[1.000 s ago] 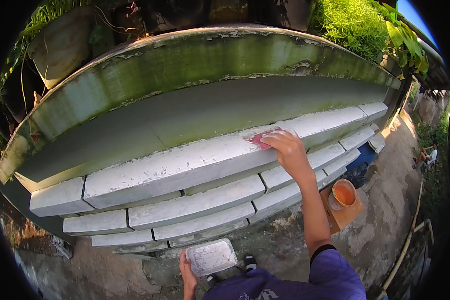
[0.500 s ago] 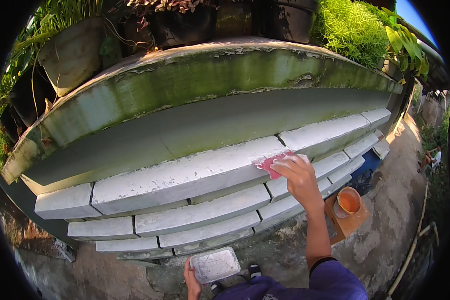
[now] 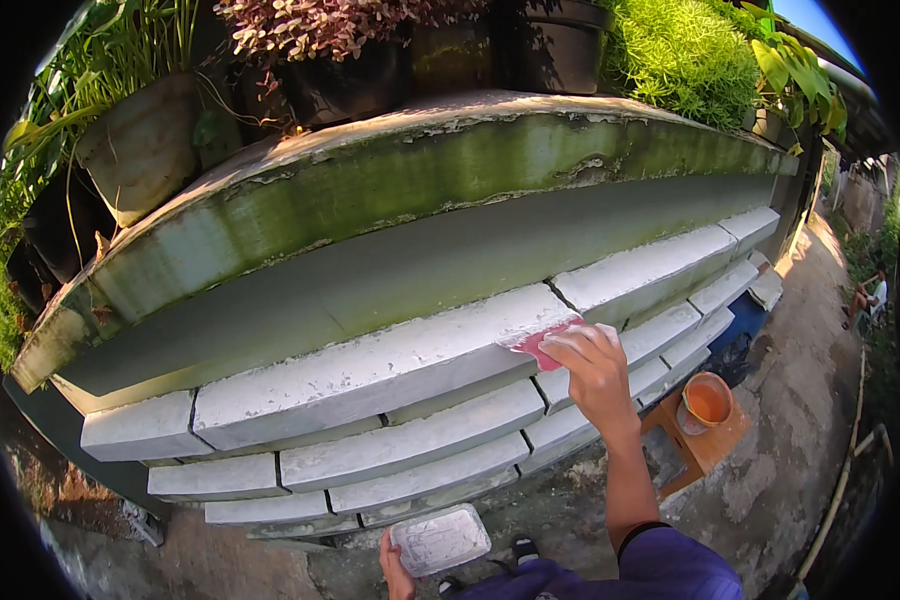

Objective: Applying white wall putty to the horizontal grooves of a brick wall using a putty knife.

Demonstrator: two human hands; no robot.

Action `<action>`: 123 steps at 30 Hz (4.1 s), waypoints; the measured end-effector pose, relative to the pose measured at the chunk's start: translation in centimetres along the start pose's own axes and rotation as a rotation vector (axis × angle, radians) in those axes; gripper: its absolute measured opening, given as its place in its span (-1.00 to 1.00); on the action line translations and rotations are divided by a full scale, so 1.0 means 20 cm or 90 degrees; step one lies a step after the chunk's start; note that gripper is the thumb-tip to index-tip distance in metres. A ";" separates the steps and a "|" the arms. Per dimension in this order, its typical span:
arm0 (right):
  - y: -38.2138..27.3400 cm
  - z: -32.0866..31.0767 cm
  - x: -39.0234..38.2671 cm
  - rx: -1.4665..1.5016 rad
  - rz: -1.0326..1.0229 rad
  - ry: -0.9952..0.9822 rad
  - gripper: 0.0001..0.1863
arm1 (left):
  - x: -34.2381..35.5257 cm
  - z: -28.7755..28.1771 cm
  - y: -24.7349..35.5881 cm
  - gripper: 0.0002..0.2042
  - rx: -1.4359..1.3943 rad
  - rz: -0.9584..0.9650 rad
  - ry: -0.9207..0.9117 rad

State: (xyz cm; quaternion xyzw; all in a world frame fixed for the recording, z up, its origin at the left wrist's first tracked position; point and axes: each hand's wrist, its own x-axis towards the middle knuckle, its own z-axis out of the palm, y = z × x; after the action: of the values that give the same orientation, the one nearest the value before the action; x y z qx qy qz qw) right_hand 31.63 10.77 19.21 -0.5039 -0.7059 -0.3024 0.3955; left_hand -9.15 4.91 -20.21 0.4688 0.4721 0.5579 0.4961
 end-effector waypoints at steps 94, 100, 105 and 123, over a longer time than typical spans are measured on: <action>-1.37 -0.08 -0.84 0.554 0.468 -0.270 -0.56 | -0.48 0.09 1.01 -0.39 -0.194 -0.019 -0.104; -1.46 -0.11 -0.84 0.529 0.468 -0.252 -0.58 | -0.49 0.09 0.97 -0.33 -0.278 -0.023 -0.103; -1.37 -0.10 -0.82 0.450 0.333 -0.223 -0.57 | -0.45 0.13 0.98 -0.29 -0.347 0.021 -0.046; -0.82 0.26 -0.57 0.479 0.146 -0.201 -0.67 | -0.20 0.30 0.99 -0.33 -0.214 0.140 0.048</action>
State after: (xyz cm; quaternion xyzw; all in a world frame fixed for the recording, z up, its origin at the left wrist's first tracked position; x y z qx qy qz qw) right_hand 16.72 4.62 6.33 -0.4396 -0.7583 0.1031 0.4701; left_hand -5.15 0.05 -0.07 0.4069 0.3366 0.6966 0.4857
